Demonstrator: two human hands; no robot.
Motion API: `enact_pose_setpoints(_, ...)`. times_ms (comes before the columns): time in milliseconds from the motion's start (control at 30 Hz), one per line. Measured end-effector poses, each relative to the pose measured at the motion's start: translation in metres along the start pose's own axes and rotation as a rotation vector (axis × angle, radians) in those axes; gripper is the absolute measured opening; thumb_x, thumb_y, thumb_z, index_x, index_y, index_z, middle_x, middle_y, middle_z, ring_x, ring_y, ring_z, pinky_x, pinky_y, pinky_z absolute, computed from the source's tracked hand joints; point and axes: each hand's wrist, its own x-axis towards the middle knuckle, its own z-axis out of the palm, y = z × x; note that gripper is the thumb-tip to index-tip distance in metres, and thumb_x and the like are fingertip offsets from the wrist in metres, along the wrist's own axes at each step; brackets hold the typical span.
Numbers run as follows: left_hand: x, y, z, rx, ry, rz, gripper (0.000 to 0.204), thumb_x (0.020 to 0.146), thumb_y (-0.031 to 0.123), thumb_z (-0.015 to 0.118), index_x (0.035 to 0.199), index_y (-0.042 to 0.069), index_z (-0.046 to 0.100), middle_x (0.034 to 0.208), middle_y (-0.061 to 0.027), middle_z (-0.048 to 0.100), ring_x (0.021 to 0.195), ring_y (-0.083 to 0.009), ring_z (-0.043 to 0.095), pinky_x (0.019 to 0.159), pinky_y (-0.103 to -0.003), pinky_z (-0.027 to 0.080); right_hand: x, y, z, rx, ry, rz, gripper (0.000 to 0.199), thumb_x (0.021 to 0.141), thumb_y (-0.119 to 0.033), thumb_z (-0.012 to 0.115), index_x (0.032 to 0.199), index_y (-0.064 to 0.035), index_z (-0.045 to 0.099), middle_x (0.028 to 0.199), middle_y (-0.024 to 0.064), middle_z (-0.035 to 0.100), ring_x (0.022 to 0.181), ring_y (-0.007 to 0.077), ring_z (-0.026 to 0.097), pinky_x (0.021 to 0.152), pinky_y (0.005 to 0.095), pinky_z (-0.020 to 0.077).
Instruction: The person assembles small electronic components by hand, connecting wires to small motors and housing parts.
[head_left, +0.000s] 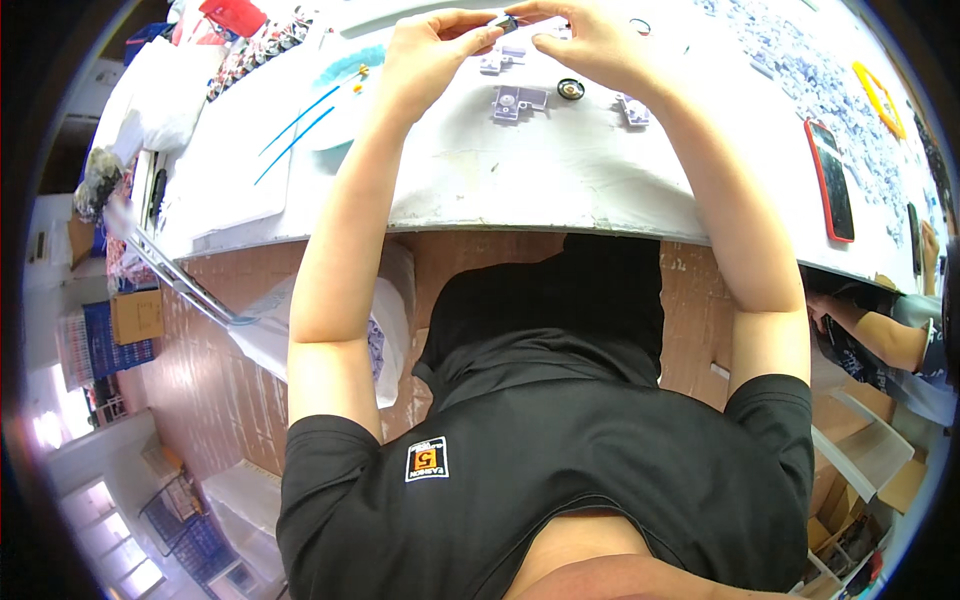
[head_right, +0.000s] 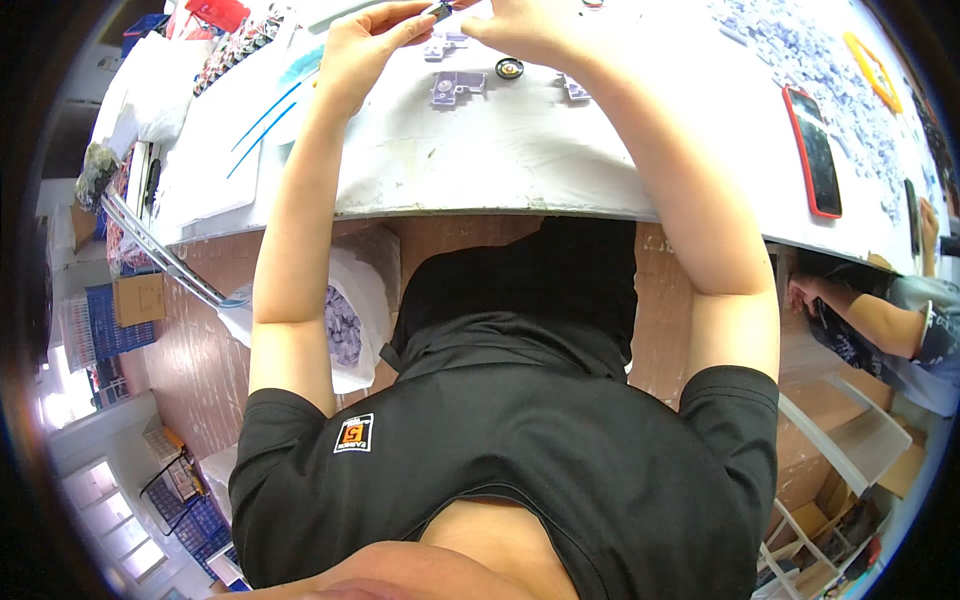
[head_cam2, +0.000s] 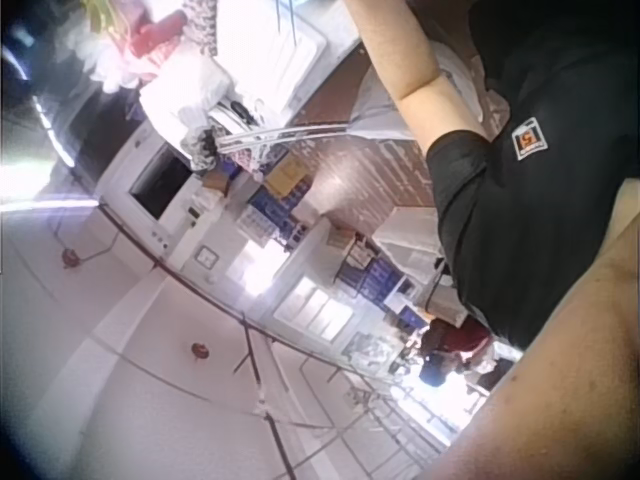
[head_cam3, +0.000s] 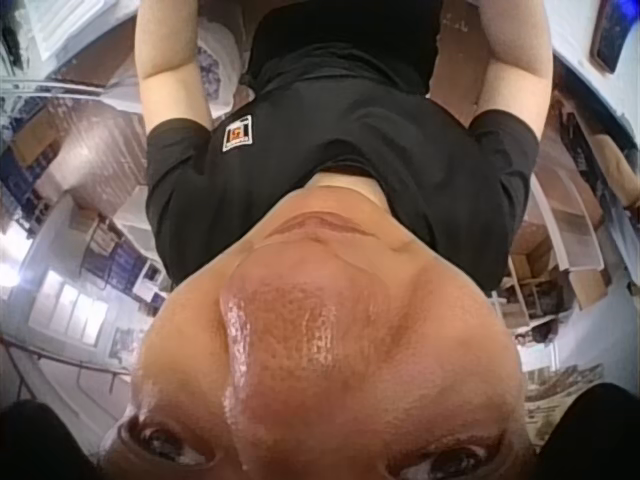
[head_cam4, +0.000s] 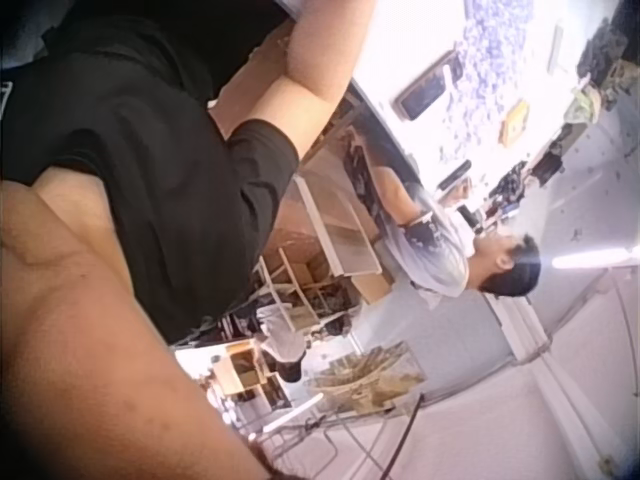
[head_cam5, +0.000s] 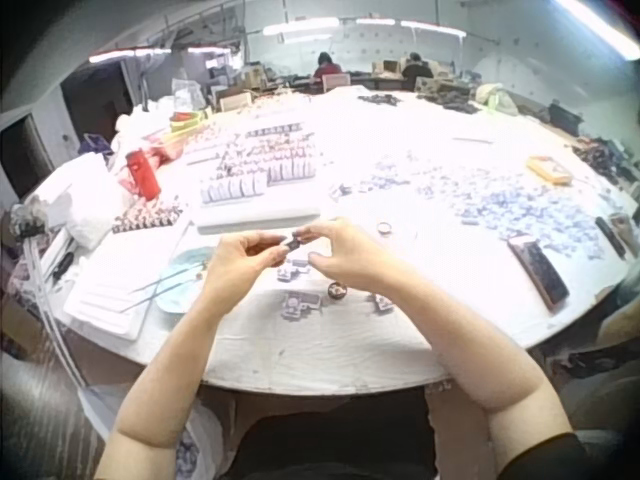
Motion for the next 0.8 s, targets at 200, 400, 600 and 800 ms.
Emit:
enact_pose_setpoints(200,-0.006,-0.003,0.005,-0.061,-0.014,0.012,0.03,0.091,0.003,0.072,0.118,-0.008,0.068,0.103,-0.0126,0.075,0.091,-0.014,0.069,0.082,-0.025,0.055,0.002,-0.009,0.01,0.197,0.045,0.36,0.04,0.088,-0.028,0.075,0.108,0.0067,0.073,0.1,0.0237,0.074,0.093,0.0293,0.073,0.083,0.0353,0.055)
enact_pose_setpoints(400,-0.009,-0.002,0.005,-0.12,-0.065,0.084,0.029,0.091,0.0,0.07,0.119,-0.007,0.068,0.105,-0.0119,0.074,0.094,-0.0143,0.069,0.083,-0.025,0.055,0.007,-0.006,0.005,0.353,-0.013,0.423,0.032,0.084,-0.02,0.078,0.105,0.0051,0.075,0.091,0.0175,0.076,0.086,0.0186,0.073,0.08,0.031,0.0562)
enact_pose_setpoints(600,-0.012,0.004,-0.001,-0.069,-0.062,0.057,0.028,0.09,-0.001,0.071,0.118,-0.007,0.068,0.105,-0.0116,0.074,0.093,-0.0147,0.069,0.084,-0.026,0.055,0.007,0.007,-0.003,0.434,-0.139,0.363,0.032,0.086,-0.017,0.075,0.11,0.0046,0.074,0.098,0.0162,0.076,0.091,0.0176,0.071,0.084,0.0301,0.055)
enact_pose_setpoints(800,-0.013,0.003,-0.011,-0.164,-0.126,-0.027,0.028,0.09,0.0,0.072,0.116,-0.006,0.069,0.105,-0.0113,0.074,0.093,-0.0155,0.069,0.086,-0.027,0.055,0.01,0.011,-0.013,0.642,-0.331,0.389,0.03,0.092,-0.018,0.073,0.114,0.0022,0.073,0.103,0.0097,0.076,0.096,0.0136,0.068,0.089,0.0269,0.0518)
